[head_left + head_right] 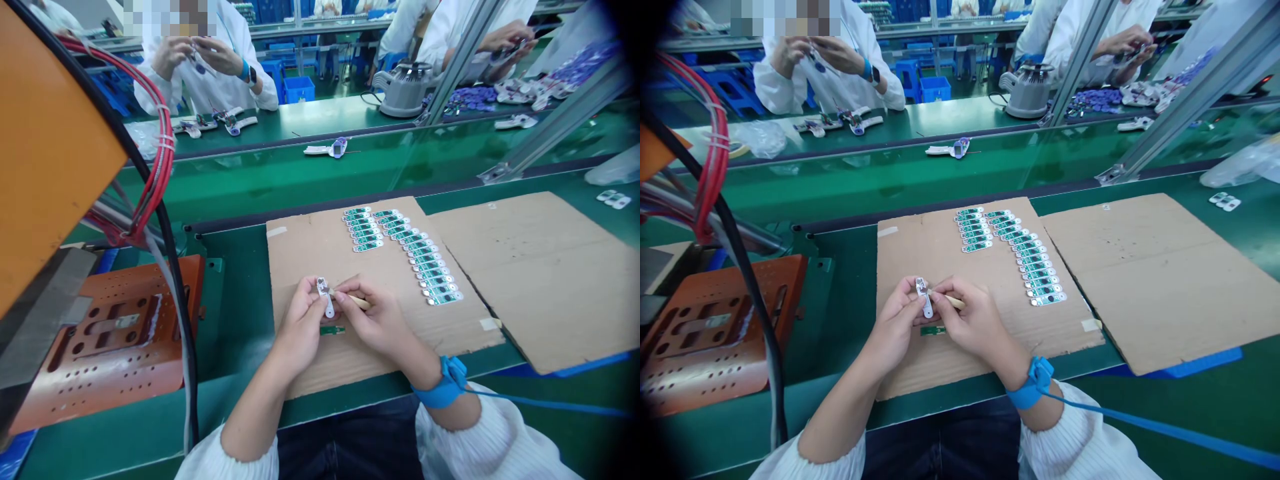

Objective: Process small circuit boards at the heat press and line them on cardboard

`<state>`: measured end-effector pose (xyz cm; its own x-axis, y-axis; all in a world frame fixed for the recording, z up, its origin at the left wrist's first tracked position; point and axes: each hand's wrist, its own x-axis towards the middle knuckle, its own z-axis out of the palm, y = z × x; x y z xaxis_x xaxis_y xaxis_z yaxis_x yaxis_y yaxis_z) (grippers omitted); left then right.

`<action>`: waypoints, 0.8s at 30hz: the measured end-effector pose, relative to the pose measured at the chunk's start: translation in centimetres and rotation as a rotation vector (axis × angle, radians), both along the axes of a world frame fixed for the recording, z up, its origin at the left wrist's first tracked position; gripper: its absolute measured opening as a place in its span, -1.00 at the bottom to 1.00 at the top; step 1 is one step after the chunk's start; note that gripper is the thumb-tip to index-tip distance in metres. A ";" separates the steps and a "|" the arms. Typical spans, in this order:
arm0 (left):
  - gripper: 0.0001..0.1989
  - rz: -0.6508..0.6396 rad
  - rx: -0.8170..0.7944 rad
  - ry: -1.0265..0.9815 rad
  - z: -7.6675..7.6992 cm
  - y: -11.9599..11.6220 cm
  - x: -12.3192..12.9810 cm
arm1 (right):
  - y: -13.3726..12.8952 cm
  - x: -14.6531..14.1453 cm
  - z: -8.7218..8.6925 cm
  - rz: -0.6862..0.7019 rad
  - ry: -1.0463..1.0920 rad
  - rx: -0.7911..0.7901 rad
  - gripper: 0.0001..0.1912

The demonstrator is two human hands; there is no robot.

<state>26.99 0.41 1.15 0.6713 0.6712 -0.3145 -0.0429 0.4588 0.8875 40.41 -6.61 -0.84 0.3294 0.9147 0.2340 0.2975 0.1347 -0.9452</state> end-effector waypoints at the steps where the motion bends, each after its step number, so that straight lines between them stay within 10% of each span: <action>1: -0.83 -0.001 0.002 0.002 0.0 0.0 0.0 | 0.0 0.0 0.0 0.002 0.003 -0.001 -0.92; 24: -0.75 0.001 -0.011 -0.009 -0.6 0.1 0.0 | 0.1 -0.1 0.1 -0.019 0.039 0.021 -0.93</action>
<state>27.02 0.50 0.58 0.6731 0.6687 -0.3160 -0.0512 0.4683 0.8821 40.36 -6.50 -0.70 0.3562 0.9032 0.2394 0.2632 0.1488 -0.9532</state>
